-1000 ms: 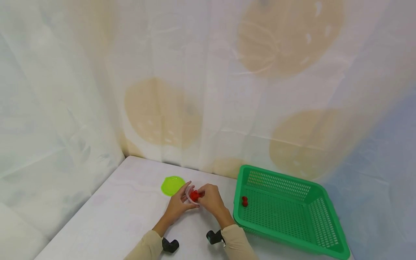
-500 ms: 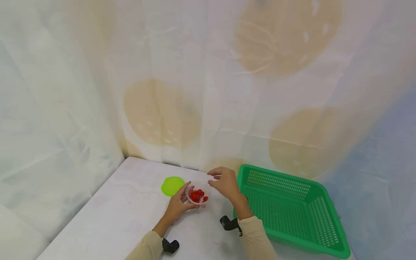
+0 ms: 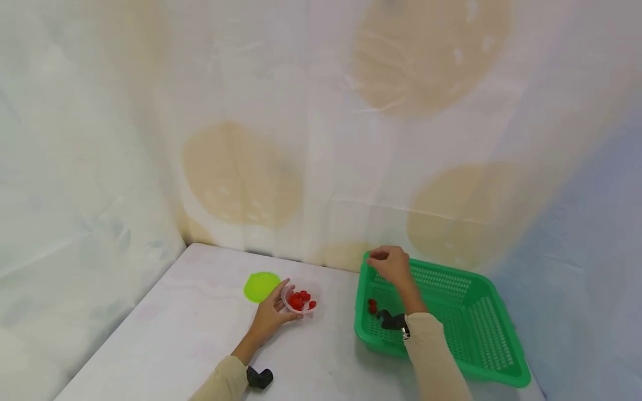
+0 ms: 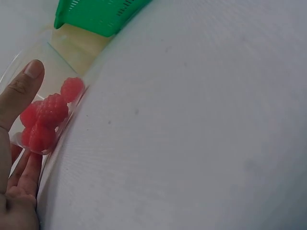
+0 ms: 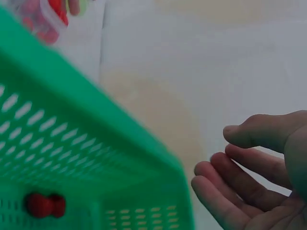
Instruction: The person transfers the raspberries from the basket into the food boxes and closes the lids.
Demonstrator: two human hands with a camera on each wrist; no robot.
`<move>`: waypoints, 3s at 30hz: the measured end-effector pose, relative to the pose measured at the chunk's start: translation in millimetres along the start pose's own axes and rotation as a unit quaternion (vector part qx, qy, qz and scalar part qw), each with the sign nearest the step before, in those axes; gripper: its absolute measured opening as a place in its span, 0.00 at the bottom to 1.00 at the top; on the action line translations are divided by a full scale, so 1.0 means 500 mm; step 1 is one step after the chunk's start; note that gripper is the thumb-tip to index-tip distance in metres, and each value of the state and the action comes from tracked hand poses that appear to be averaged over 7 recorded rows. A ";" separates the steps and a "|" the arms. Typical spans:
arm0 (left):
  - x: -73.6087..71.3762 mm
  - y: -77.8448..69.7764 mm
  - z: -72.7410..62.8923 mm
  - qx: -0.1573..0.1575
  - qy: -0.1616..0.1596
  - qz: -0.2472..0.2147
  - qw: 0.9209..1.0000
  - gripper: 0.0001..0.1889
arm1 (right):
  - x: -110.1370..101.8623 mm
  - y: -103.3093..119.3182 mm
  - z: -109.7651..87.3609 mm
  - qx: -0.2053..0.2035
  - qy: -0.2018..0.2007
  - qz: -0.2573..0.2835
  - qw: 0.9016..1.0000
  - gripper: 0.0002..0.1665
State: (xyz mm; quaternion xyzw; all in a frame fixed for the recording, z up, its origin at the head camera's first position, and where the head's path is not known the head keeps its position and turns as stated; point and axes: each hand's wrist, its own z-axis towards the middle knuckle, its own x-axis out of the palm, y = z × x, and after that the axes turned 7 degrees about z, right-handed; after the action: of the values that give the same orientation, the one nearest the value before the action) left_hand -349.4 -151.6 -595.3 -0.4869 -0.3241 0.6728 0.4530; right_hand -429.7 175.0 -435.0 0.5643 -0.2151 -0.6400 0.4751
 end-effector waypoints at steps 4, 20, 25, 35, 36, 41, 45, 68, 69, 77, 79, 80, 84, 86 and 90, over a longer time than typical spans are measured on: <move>-0.005 0.001 0.001 -0.008 0.003 -0.002 1.000 0.52 | -0.010 -0.043 -0.001 0.070 0.049 0.025 0.996 0.20; -0.006 -0.027 -0.007 0.005 0.001 -0.014 1.000 0.48 | 0.023 -0.167 -0.015 0.203 0.129 0.025 0.970 0.14; -0.001 0.003 0.002 -0.002 0.000 -0.001 1.000 0.50 | 0.031 -0.171 -0.016 0.240 0.138 0.076 0.958 0.15; -0.002 0.003 0.003 -0.005 0.003 -0.003 1.000 0.50 | 0.052 -0.185 -0.009 0.283 0.107 0.136 0.943 0.13; -0.002 0.002 0.003 -0.006 0.003 -0.003 1.000 0.50 | 0.053 -0.187 -0.009 0.285 0.104 0.133 0.944 0.12; -0.001 0.000 0.004 -0.006 0.004 -0.005 1.000 0.49 | 0.055 -0.196 -0.008 0.289 0.095 0.123 0.945 0.11; -0.002 0.001 0.009 -0.012 0.006 -0.005 1.000 0.50 | 0.052 -0.196 -0.004 0.285 0.093 0.133 0.945 0.13; -0.004 0.004 0.005 -0.003 0.001 -0.003 1.000 0.52 | 0.060 -0.193 -0.001 0.283 0.103 0.119 0.946 0.10; -0.004 0.005 0.005 -0.003 0.001 -0.004 1.000 0.52 | 0.060 -0.193 -0.001 0.283 0.101 0.124 0.946 0.09; 0.000 0.013 0.008 -0.017 0.000 0.000 1.000 0.52 | 0.045 -0.190 0.000 0.256 0.089 0.205 0.940 0.12; 0.000 0.012 0.010 -0.019 0.000 0.001 1.000 0.51 | 0.040 -0.188 0.001 0.250 0.092 0.216 0.939 0.13; 0.000 0.011 0.011 -0.018 0.000 0.002 1.000 0.51 | 0.038 -0.186 0.002 0.249 0.092 0.223 0.938 0.14; -0.001 0.009 0.012 -0.019 0.000 0.008 1.000 0.52 | 0.033 -0.180 0.003 0.239 0.096 0.240 0.936 0.15; -0.002 0.009 0.012 -0.019 0.000 0.009 1.000 0.52 | 0.032 -0.180 0.002 0.231 0.096 0.238 0.939 0.16; -0.001 0.012 0.013 -0.018 0.001 0.010 1.000 0.52 | 0.027 -0.180 0.002 0.206 0.091 0.235 0.946 0.19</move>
State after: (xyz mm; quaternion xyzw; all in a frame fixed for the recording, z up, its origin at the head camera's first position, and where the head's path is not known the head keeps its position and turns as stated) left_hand -357.1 -154.4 -598.3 -0.4991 -0.3307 0.6707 0.4379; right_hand -462.3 204.2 -515.0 0.6390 -0.4249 -0.3979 0.5028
